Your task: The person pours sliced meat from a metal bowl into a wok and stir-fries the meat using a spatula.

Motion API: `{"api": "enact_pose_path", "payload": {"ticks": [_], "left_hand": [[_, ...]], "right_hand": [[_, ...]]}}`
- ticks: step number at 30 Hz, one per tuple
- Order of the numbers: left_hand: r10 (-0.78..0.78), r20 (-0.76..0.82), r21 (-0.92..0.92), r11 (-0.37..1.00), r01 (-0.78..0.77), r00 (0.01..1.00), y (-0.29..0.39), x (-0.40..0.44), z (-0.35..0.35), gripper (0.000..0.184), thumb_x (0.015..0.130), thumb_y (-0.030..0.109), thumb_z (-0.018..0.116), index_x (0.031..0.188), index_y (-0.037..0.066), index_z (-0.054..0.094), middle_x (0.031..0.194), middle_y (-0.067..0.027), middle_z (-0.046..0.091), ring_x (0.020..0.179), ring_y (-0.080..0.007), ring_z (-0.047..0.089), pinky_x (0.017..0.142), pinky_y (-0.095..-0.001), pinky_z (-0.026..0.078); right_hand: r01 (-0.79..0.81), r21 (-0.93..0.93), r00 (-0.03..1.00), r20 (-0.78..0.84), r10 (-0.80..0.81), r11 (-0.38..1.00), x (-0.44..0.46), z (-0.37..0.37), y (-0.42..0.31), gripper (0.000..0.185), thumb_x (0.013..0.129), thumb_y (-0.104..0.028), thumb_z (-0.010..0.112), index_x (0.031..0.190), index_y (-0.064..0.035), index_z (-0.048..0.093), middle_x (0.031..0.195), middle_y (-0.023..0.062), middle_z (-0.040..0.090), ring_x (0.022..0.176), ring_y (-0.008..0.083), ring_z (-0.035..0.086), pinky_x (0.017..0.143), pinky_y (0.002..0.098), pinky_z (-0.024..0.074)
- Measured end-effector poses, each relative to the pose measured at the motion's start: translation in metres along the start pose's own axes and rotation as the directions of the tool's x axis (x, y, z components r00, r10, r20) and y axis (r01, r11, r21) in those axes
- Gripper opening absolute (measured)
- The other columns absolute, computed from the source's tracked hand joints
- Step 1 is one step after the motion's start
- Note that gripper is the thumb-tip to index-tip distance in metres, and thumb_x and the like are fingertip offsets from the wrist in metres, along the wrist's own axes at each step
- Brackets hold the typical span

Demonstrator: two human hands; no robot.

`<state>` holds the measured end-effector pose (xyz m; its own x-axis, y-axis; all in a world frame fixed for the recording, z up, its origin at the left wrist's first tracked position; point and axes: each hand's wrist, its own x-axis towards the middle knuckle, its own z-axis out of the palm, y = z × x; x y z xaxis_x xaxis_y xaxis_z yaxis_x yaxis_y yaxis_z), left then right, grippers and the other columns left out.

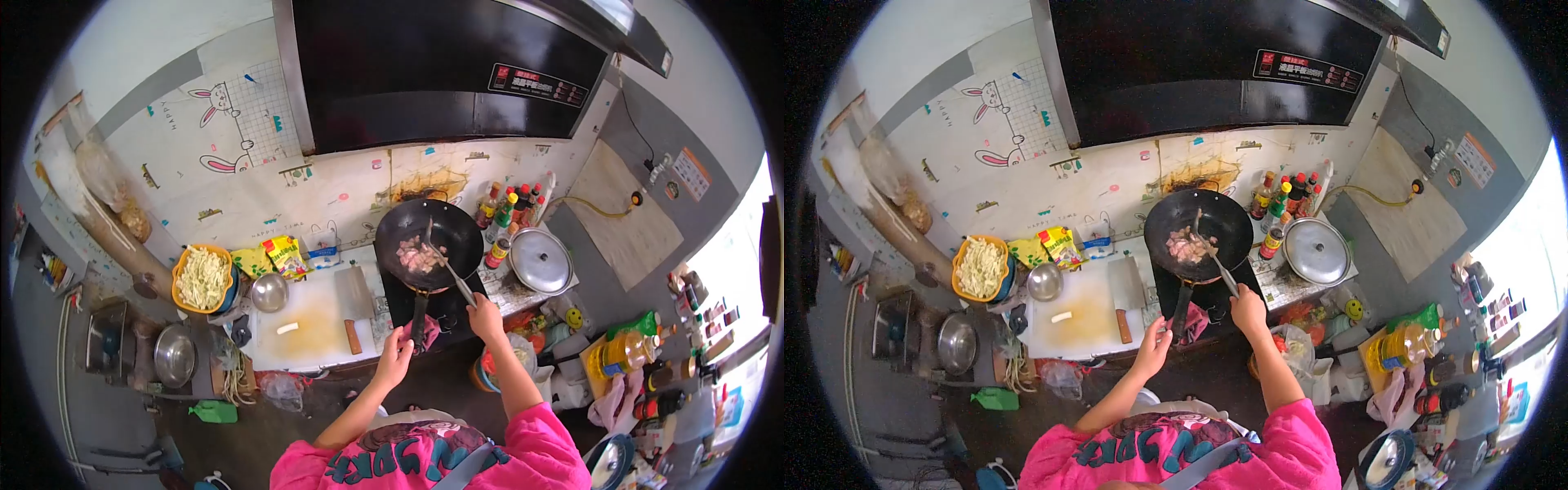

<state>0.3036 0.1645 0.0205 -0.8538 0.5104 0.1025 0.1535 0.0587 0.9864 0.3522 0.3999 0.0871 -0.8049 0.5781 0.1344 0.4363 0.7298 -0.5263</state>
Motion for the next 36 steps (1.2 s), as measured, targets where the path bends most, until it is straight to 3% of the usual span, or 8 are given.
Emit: {"api": "enact_pose_path", "payload": {"ticks": [4,10,15,19,24,25,28,36], "left_hand": [[0.000,0.033,-0.013,1.000,0.001,0.999,0.010,0.000,0.014,0.054,0.089,0.022,0.054,0.132,-0.002,0.030,0.119,-0.0158,0.048,0.097,-0.0193,0.053,0.081,-0.0295,0.045],[0.112,0.046,0.313,0.942,-0.121,0.993,-0.017,0.006,0.024,0.064,0.086,0.023,0.058,0.133,-0.004,0.026,0.125,-0.0216,0.041,0.100,-0.0226,0.053,0.078,-0.0297,0.047],[0.026,0.030,0.189,0.982,-0.031,0.999,-0.002,0.005,0.030,0.062,0.084,0.022,0.057,0.129,-0.008,0.028,0.125,-0.0284,0.038,0.117,-0.0394,0.040,0.099,-0.0381,0.033],[0.089,0.078,0.349,0.930,-0.111,0.993,-0.017,0.009,0.025,0.062,0.086,0.019,0.056,0.134,-0.005,0.024,0.128,-0.0251,0.036,0.101,-0.0281,0.053,0.078,-0.0309,0.048],[0.120,0.086,0.317,0.938,-0.141,0.989,-0.014,0.008,0.023,0.061,0.086,0.015,0.055,0.134,-0.004,0.023,0.128,-0.0252,0.037,0.101,-0.0271,0.053,0.079,-0.0309,0.047],[0.107,0.087,0.294,0.947,-0.128,0.990,-0.012,0.007,0.023,0.061,0.086,0.014,0.055,0.134,-0.005,0.023,0.128,-0.0253,0.037,0.101,-0.0270,0.053,0.079,-0.0309,0.047],[0.131,0.095,0.312,0.937,-0.154,0.987,-0.018,0.010,0.023,0.060,0.087,0.013,0.054,0.135,-0.004,0.022,0.128,-0.0258,0.037,0.099,-0.0269,0.054,0.080,-0.0308,0.047],[0.169,0.132,0.317,0.927,-0.203,0.977,-0.020,0.010,0.022,0.061,0.087,0.013,0.054,0.135,-0.003,0.020,0.127,-0.0253,0.038,0.086,-0.0237,0.058,0.077,-0.0302,0.047]], "right_hand": [[0.090,-0.177,0.996,0.002,-0.091,0.980,0.003,-0.019,0.005,0.035,0.078,-0.012,0.058,0.110,-0.0049,0.050,0.090,0.0199,0.059,0.079,0.0385,0.059,0.069,0.0464,0.0465],[0.097,-0.407,0.993,-0.019,-0.114,0.908,0.005,-0.018,0.008,0.024,0.081,-0.007,0.048,0.105,-0.0081,0.050,0.088,0.0109,0.057,0.075,0.0315,0.062,0.060,0.0422,0.0494],[0.045,-0.350,0.998,0.048,-0.030,0.936,0.003,0.008,0.002,0.042,0.079,-0.009,0.055,0.120,-0.0089,0.047,0.094,0.0146,0.056,0.080,0.0320,0.061,0.067,0.0404,0.0495],[0.072,-0.174,0.997,0.039,-0.066,0.982,-0.005,0.010,0.002,0.041,0.078,-0.010,0.056,0.119,-0.0065,0.049,0.096,0.0177,0.058,0.083,0.0334,0.061,0.070,0.0404,0.0490],[-0.013,0.206,0.993,0.119,-0.012,0.979,-0.010,0.008,0.019,0.047,0.080,-0.013,0.059,0.124,-0.0039,0.047,0.095,0.0204,0.062,0.088,0.0336,0.061,0.074,0.0379,0.0471],[0.130,0.227,0.990,0.017,-0.138,0.965,-0.008,0.016,0.028,0.048,0.083,-0.013,0.058,0.128,-0.0036,0.044,0.080,0.0137,0.062,0.070,0.0240,0.061,0.062,0.0320,0.0469],[-0.095,0.522,0.981,0.196,-0.011,0.847,-0.007,0.025,0.032,0.045,0.086,-0.012,0.054,0.129,-0.0038,0.043,0.070,0.0042,0.054,0.055,0.0121,0.051,0.049,0.0253,0.0415],[-0.427,0.589,0.884,0.433,0.178,0.687,-0.023,-0.002,0.018,0.045,0.090,-0.013,0.046,0.134,-0.0061,0.036,0.066,-0.0007,0.046,0.043,0.0059,0.036,0.039,0.0213,0.0310]]}}
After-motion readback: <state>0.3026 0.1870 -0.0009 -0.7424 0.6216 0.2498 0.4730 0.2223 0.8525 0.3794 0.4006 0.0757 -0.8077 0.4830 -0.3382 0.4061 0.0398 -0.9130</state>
